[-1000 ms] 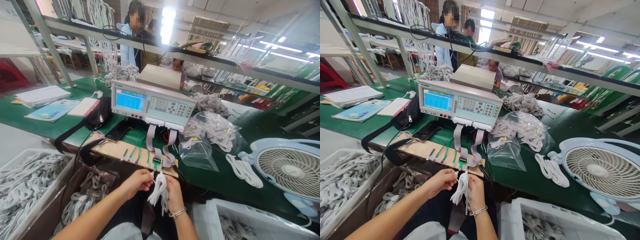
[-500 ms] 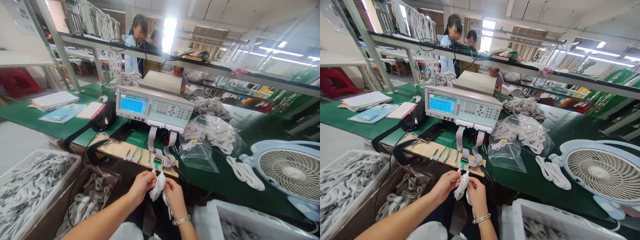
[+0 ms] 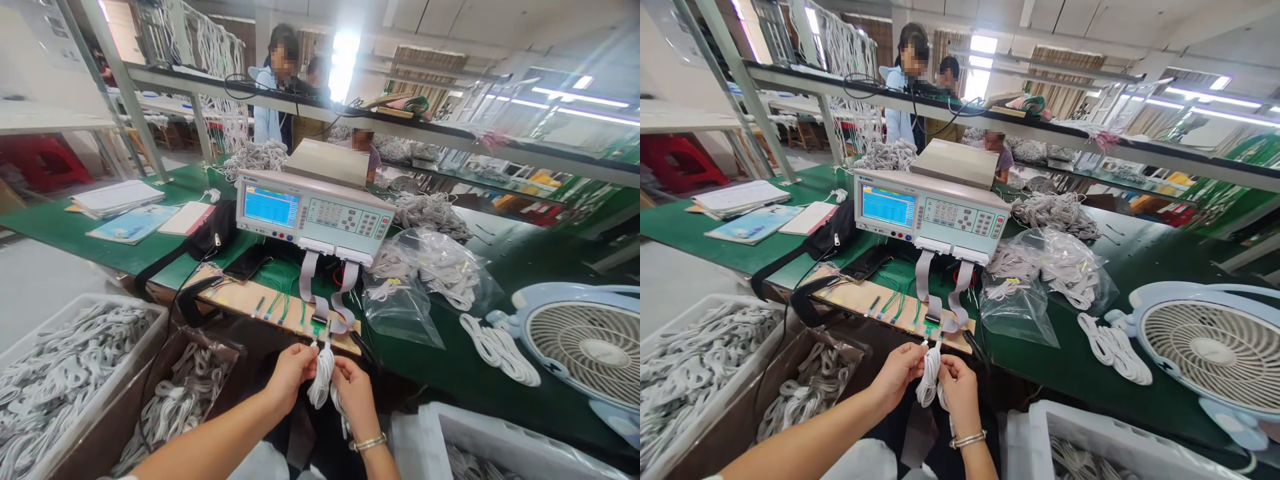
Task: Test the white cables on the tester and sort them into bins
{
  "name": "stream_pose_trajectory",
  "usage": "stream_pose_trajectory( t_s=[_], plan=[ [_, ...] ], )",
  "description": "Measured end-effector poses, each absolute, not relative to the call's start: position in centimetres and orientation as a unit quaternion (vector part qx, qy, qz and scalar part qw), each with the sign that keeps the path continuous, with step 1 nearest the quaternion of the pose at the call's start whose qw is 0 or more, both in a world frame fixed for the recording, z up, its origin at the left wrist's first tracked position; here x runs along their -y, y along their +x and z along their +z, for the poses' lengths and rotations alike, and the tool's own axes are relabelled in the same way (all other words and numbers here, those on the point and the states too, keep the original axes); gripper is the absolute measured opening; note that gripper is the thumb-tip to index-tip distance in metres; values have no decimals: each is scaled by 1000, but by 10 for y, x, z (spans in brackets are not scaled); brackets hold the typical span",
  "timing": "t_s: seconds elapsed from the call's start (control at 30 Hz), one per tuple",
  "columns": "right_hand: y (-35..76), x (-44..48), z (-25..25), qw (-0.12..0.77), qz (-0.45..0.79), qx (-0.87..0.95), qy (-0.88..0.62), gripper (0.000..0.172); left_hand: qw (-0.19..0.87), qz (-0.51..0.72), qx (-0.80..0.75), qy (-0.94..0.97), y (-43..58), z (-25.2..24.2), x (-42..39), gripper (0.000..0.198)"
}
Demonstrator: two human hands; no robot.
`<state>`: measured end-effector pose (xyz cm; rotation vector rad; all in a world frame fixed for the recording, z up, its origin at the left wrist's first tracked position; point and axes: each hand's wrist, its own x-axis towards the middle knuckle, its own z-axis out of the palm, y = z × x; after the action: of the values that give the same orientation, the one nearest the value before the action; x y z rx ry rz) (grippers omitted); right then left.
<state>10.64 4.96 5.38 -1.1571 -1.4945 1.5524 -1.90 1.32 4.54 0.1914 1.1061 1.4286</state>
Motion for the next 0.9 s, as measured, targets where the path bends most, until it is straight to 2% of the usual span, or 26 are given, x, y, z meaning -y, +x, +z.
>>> stream_pose_trajectory(
  t_s=[0.67,0.9],
  plan=[
    [102,-45,52,344,631,556,-418,29,624,624,-462,82,-25,38,-14,27],
    [98,-61,49,308,675,532,-408,38,722,520,-446,101,-44,48,-20,38]
  ],
)
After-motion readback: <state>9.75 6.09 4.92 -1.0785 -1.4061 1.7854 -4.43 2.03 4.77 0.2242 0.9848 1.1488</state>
